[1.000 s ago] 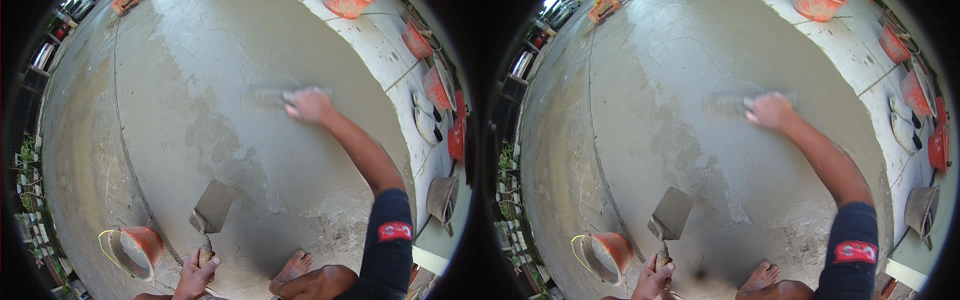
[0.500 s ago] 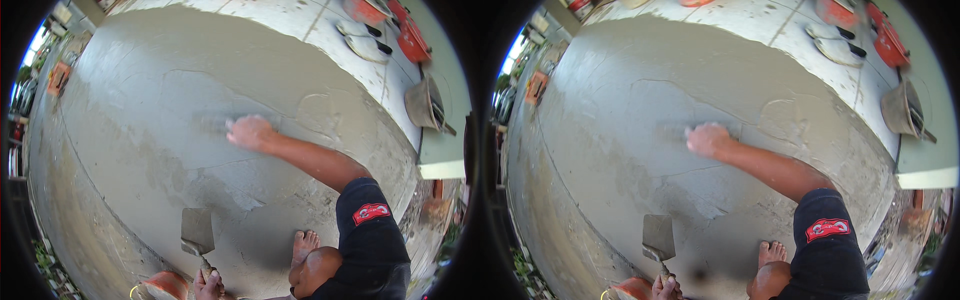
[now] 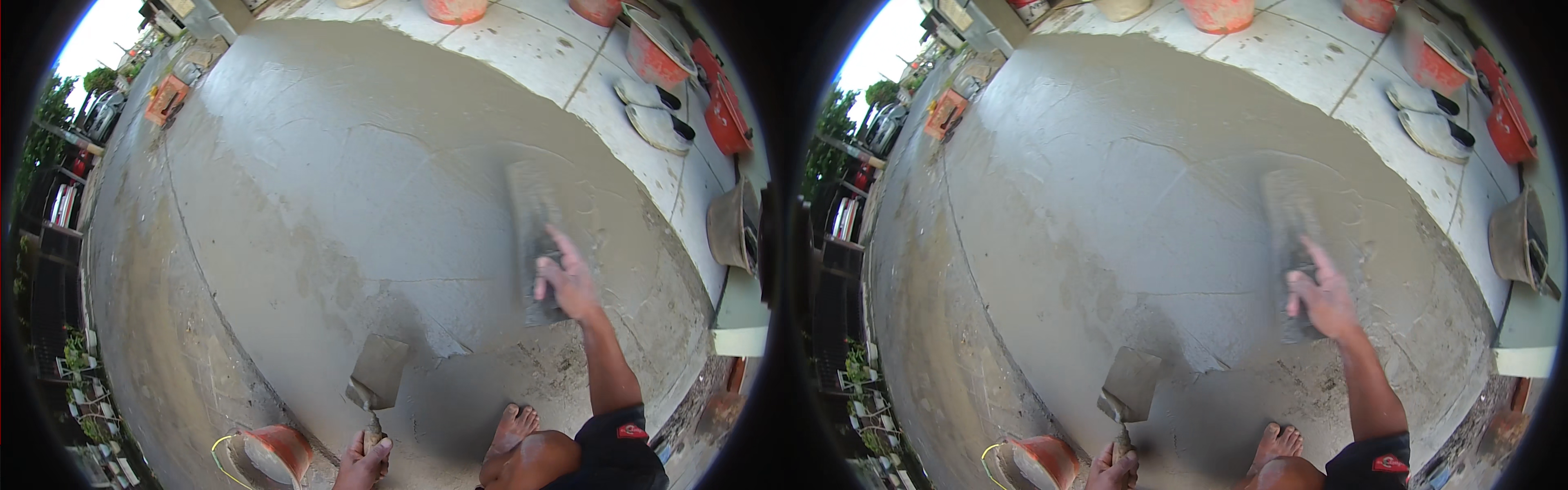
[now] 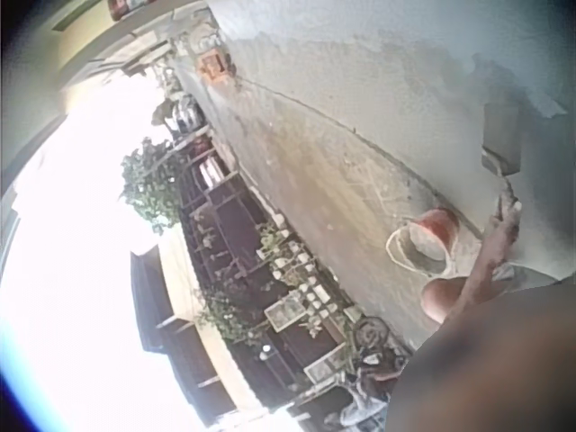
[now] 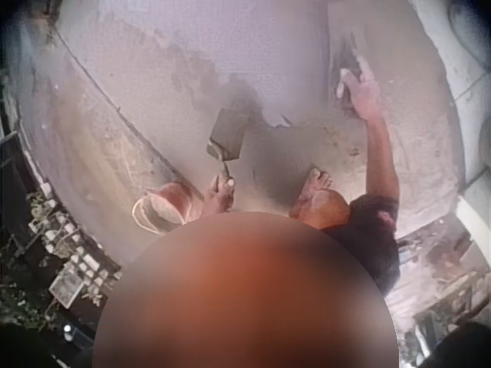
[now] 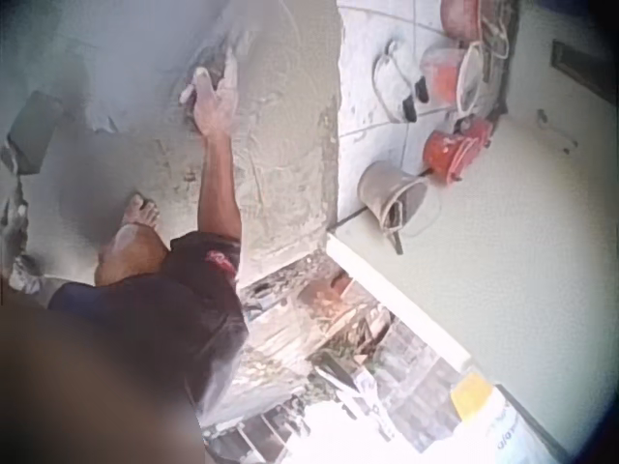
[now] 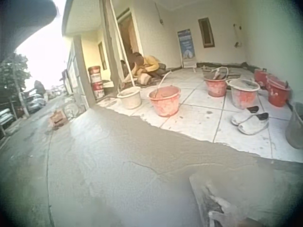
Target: Smoothing wet cement with a trowel and a float on an outdoor surface.
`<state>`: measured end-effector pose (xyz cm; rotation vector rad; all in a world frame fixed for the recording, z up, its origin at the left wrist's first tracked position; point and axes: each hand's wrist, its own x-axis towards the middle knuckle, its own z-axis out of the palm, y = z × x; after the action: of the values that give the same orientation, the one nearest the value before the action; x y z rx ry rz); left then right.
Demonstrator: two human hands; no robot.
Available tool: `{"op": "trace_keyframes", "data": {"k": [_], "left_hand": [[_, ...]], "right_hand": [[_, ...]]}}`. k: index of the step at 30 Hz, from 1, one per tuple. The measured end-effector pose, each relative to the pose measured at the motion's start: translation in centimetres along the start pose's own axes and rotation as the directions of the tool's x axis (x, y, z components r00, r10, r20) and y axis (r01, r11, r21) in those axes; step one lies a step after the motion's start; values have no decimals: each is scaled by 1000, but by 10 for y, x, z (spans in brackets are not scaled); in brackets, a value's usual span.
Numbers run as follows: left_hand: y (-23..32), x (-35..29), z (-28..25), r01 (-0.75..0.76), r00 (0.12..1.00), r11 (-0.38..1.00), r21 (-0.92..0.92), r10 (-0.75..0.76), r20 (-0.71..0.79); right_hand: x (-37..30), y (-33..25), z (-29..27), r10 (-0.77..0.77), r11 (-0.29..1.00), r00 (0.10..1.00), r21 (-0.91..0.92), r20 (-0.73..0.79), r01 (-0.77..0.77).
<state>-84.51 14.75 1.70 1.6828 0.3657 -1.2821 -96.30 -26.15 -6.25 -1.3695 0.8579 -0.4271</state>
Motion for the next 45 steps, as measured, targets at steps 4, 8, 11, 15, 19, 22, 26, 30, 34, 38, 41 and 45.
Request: {"op": "trace_keyframes", "data": {"k": [4,8,11,15,19,22,26,30,34,38,41,45], "left_hand": [[-13,2,10,18,999,1000,-11,-18,-33],[-10,-11,25,-9,994,1000,3,10,-110],[-10,-14,37,-27,992,1000,-14,26,-121],[-20,-14,30,-18,969,1000,0,17,-245],[-29,-5,23,-58,978,996,66,70,-195],[-29,-7,18,-106,983,993,61,114,-142],[-32,-2,4,-59,992,992,110,70,-103],[-30,1,-3,-108,994,982,153,103,41],[-22,-5,2,-182,983,958,220,169,74],[-29,-6,5,-200,974,954,225,168,153],[-21,-17,-1,-199,976,957,210,175,129],[-19,-17,7,-161,977,968,192,129,171]], "right_hand": [[83,-3,118,26,1000,834,-22,552,-16],[177,24,238,51,980,741,-175,670,90],[240,36,291,-27,863,891,-439,453,250],[272,-9,289,1,875,991,-480,131,63],[289,-39,223,-24,862,992,-506,-122,-41],[289,-47,164,-39,899,950,-426,-310,-102],[270,-50,84,-63,944,840,-306,-539,-126],[217,-38,21,-31,971,694,-186,-720,-149],[151,-10,-29,-41,980,551,-141,-833,-139],[77,75,-130,-102,994,367,-111,-925,-2],[-6,52,-122,44,966,304,118,-952,231],[-35,53,-122,-16,951,499,140,-867,275]]}}
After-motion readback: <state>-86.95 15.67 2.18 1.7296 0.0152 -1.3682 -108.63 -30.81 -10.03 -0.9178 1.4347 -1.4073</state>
